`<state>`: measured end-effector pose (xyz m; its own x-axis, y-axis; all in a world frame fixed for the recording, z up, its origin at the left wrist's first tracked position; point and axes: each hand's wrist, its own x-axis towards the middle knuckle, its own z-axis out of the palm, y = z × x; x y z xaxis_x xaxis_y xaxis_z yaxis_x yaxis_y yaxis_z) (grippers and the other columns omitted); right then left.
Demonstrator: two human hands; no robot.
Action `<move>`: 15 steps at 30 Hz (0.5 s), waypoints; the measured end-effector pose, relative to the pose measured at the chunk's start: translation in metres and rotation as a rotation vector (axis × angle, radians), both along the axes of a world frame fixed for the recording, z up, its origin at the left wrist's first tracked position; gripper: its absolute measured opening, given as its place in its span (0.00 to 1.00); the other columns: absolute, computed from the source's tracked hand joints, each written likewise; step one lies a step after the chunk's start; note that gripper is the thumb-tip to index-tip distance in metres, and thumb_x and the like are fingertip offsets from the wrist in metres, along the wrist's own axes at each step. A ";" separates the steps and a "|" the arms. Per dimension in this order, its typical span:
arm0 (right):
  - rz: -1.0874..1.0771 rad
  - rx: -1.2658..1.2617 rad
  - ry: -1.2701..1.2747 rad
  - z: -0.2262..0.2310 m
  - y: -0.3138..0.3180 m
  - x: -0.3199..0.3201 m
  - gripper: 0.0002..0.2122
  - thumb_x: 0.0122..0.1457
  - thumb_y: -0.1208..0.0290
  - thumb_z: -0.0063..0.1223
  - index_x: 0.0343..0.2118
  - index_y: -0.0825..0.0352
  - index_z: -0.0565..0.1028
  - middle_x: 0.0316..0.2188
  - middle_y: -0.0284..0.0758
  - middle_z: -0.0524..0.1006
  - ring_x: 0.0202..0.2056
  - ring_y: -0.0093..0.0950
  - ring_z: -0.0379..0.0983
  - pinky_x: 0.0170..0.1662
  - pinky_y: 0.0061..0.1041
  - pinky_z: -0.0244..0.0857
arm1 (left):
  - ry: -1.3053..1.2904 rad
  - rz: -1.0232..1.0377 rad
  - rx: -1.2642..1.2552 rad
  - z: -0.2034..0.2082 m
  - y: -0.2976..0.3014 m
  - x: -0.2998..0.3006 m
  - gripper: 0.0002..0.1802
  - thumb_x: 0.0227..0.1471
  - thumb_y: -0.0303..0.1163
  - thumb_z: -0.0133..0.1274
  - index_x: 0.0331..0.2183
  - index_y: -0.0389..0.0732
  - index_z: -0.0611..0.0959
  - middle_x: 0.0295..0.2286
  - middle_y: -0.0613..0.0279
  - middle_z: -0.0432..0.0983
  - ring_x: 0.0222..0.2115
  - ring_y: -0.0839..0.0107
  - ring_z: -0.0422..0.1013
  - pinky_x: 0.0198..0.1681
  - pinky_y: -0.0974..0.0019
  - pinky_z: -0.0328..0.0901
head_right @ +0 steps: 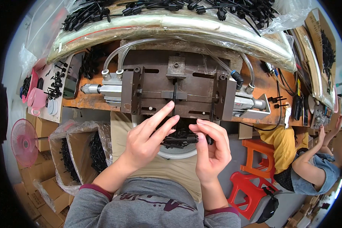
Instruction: Assembling black plastic components using a pneumatic jig.
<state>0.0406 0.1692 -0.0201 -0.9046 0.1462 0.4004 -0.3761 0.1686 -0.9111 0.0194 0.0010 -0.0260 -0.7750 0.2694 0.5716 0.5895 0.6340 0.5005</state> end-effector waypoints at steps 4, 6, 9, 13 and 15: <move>-0.032 -0.012 0.026 -0.003 0.002 0.002 0.09 0.58 0.85 0.47 0.41 0.76 0.74 0.42 0.46 0.74 0.40 0.32 0.77 0.47 0.27 0.70 | 0.010 0.012 -0.185 0.000 -0.002 0.000 0.21 0.43 0.24 0.61 0.43 0.36 0.82 0.52 0.56 0.72 0.22 0.76 0.70 0.25 0.74 0.68; -0.036 0.012 0.020 -0.002 0.004 0.005 0.09 0.58 0.85 0.47 0.41 0.76 0.74 0.42 0.46 0.74 0.40 0.33 0.77 0.47 0.27 0.70 | 0.048 0.032 -0.214 -0.003 -0.001 -0.001 0.20 0.44 0.26 0.60 0.43 0.36 0.82 0.52 0.58 0.72 0.19 0.78 0.67 0.23 0.75 0.66; -0.023 0.015 -0.003 0.002 0.006 0.004 0.10 0.57 0.86 0.48 0.42 0.77 0.74 0.43 0.46 0.74 0.41 0.34 0.77 0.47 0.27 0.70 | 0.005 0.025 -0.241 0.006 0.000 -0.003 0.20 0.44 0.25 0.60 0.43 0.36 0.82 0.52 0.57 0.72 0.20 0.77 0.68 0.24 0.74 0.67; 0.095 0.057 -0.054 0.004 0.002 0.002 0.13 0.54 0.88 0.51 0.43 0.76 0.75 0.44 0.46 0.75 0.42 0.33 0.77 0.46 0.26 0.69 | -0.031 0.033 -0.222 0.010 0.002 -0.006 0.19 0.43 0.25 0.60 0.42 0.35 0.81 0.52 0.57 0.72 0.22 0.76 0.70 0.25 0.73 0.68; 0.104 0.021 -0.081 0.004 0.004 0.003 0.14 0.53 0.89 0.52 0.43 0.76 0.75 0.45 0.46 0.75 0.42 0.33 0.77 0.46 0.26 0.69 | -0.048 0.025 -0.224 0.010 0.002 -0.007 0.19 0.43 0.25 0.60 0.42 0.35 0.81 0.52 0.57 0.72 0.22 0.76 0.71 0.26 0.72 0.69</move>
<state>0.0437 0.1734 -0.0166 -0.9439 0.0426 0.3273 -0.3177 0.1517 -0.9360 0.0128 0.0028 -0.0157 -0.8078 0.3656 0.4623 0.5512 0.7465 0.3728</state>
